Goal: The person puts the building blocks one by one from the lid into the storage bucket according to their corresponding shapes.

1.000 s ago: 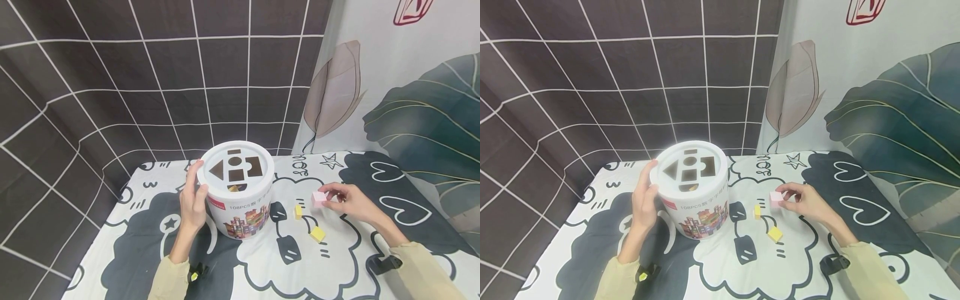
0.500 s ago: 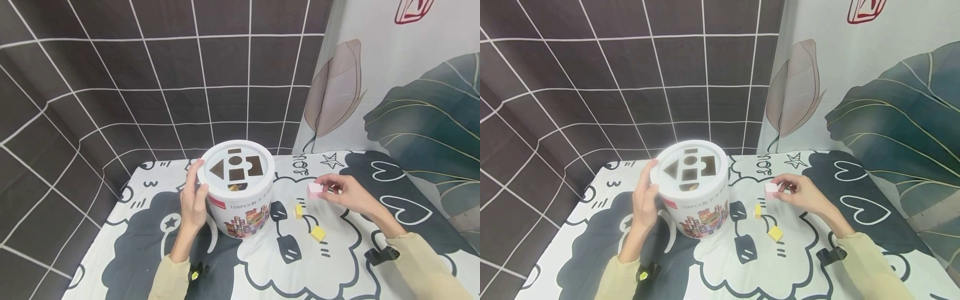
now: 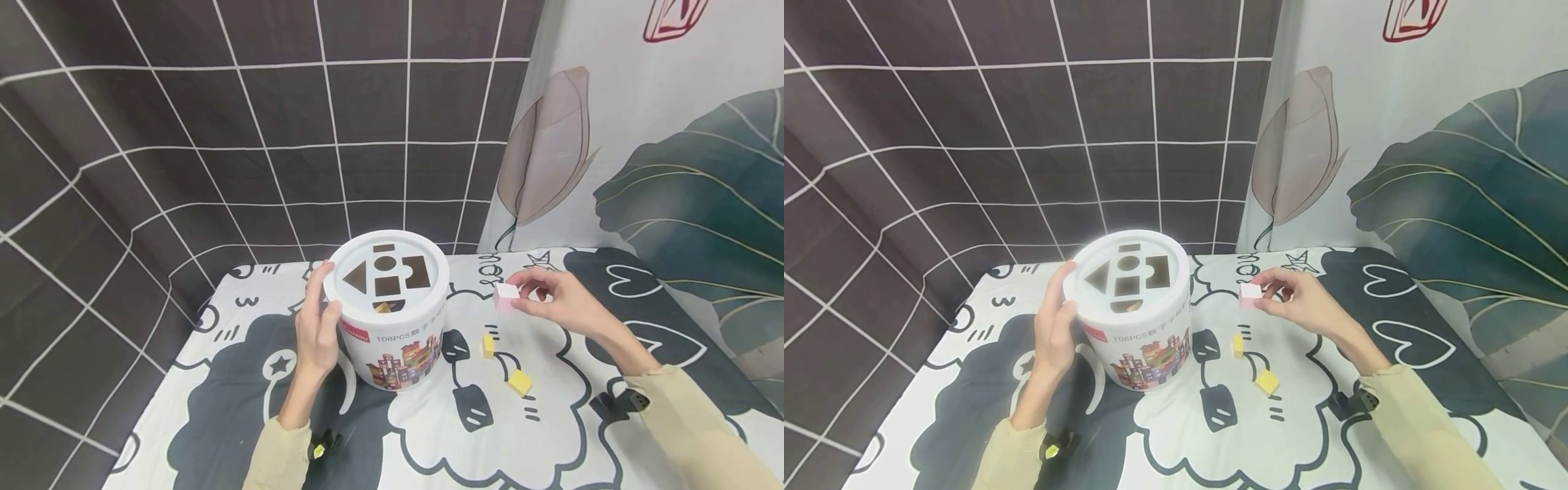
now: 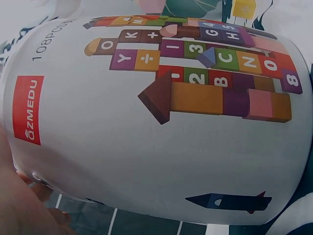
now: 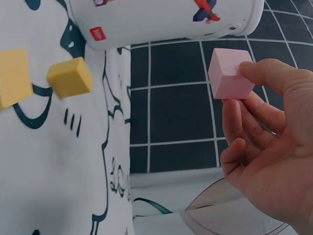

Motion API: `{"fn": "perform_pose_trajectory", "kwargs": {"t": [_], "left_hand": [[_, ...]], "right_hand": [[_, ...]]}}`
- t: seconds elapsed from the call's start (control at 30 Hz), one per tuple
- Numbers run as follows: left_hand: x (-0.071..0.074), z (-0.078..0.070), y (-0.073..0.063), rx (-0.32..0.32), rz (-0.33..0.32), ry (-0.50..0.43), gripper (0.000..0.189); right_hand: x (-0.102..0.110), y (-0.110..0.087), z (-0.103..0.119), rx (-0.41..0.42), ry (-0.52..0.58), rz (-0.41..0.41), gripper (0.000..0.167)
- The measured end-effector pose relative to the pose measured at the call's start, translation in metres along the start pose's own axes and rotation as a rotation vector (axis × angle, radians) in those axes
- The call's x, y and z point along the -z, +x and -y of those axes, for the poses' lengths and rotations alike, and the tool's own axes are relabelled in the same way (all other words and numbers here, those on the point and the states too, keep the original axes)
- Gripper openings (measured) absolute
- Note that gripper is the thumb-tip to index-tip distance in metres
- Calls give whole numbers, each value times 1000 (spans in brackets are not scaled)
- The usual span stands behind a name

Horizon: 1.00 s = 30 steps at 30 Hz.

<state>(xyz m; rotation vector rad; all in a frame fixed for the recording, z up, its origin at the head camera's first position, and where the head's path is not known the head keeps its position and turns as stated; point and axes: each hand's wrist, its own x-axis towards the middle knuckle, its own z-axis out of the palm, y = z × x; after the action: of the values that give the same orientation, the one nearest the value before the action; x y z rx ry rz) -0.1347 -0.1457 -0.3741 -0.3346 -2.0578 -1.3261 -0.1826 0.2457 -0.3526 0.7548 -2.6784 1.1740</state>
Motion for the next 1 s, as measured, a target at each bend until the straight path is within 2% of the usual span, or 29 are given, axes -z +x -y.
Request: {"fn": "perform_pose_trajectory", "kwargs": {"t": [0.4, 0.6, 1.0], "left_hand": [[0, 1, 1, -11, 1, 1, 58], [0, 1, 0, -7, 3, 4, 58], [0, 2, 1, -6, 2, 2, 58]], "right_hand": [[5, 17, 25, 16, 34, -47, 30], [6, 27, 39, 68, 44, -57, 33], [6, 42, 59, 117, 53, -69, 30]]}}
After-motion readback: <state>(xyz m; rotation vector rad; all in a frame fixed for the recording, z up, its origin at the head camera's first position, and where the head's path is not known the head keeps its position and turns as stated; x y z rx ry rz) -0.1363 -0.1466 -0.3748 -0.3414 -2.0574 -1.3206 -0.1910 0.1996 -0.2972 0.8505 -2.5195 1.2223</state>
